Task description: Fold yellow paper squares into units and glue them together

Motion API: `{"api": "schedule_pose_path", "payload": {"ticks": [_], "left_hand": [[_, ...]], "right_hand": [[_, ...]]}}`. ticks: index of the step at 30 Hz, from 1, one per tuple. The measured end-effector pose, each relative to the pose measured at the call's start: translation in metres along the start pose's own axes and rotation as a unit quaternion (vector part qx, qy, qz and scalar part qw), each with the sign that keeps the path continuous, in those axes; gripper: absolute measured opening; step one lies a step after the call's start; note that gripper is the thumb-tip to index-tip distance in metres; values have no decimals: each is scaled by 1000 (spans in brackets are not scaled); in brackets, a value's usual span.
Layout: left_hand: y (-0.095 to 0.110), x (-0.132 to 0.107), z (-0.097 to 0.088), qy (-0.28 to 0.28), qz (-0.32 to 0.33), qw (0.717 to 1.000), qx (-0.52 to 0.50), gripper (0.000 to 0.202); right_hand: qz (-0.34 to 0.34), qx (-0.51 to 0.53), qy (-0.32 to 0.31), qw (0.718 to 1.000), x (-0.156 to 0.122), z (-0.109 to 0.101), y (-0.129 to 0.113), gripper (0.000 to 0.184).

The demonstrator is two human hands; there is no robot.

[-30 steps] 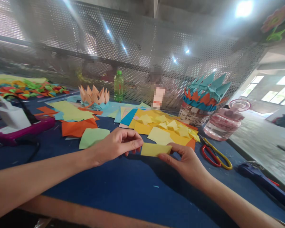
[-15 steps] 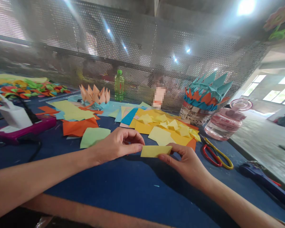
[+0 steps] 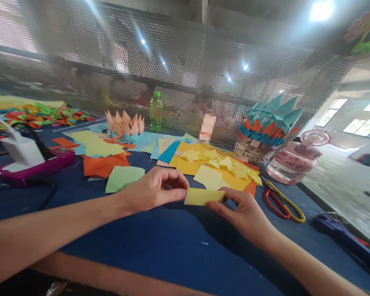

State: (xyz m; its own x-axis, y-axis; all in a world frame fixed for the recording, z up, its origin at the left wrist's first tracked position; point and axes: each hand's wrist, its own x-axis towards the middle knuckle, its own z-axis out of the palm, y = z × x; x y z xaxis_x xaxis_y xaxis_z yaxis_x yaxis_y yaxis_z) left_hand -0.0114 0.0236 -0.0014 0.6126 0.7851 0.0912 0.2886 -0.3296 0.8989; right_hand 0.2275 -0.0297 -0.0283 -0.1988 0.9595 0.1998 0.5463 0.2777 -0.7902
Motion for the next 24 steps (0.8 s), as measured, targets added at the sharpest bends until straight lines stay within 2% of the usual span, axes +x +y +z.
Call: {"api": "schedule_pose_path", "payload": {"ticks": [4,8,10,12,13,15,17,19,22,24], "left_hand": [[-2,-1,3,7,5,1000,29,18],[-5,-3,8,-13,21,998,64,22],[-6,-5,11,-26,27,997,67,25],[-6,-6,14,-29,29,997,70,24],[-6,-7,15,-27,32,996,78,24],[-6,-8,17,-17,40,994,105,24],[-6,-9,20,-7,56,989,137,25],[-6,-10,22,-6,75,984,158,27],[-8,-12,24,-15,93,982,166,30],[-8,-13,24,-10,96,979,182,32]], "right_hand": [[-2,-6,2,1000,-1,0,-1,30],[-19,-35,-11,999,-3,2,-3,28],[-38,-62,-14,997,-4,3,-3,25],[-80,-88,13,993,-6,5,-3,16],[-108,-101,38,988,-7,6,-3,20],[-171,-132,85,973,-9,9,-6,47],[-227,-174,85,954,-11,12,-10,57],[-278,-211,48,936,-14,15,-14,46],[-342,-237,17,909,-14,17,-18,19],[-362,-249,22,898,-13,16,-17,16]]}}
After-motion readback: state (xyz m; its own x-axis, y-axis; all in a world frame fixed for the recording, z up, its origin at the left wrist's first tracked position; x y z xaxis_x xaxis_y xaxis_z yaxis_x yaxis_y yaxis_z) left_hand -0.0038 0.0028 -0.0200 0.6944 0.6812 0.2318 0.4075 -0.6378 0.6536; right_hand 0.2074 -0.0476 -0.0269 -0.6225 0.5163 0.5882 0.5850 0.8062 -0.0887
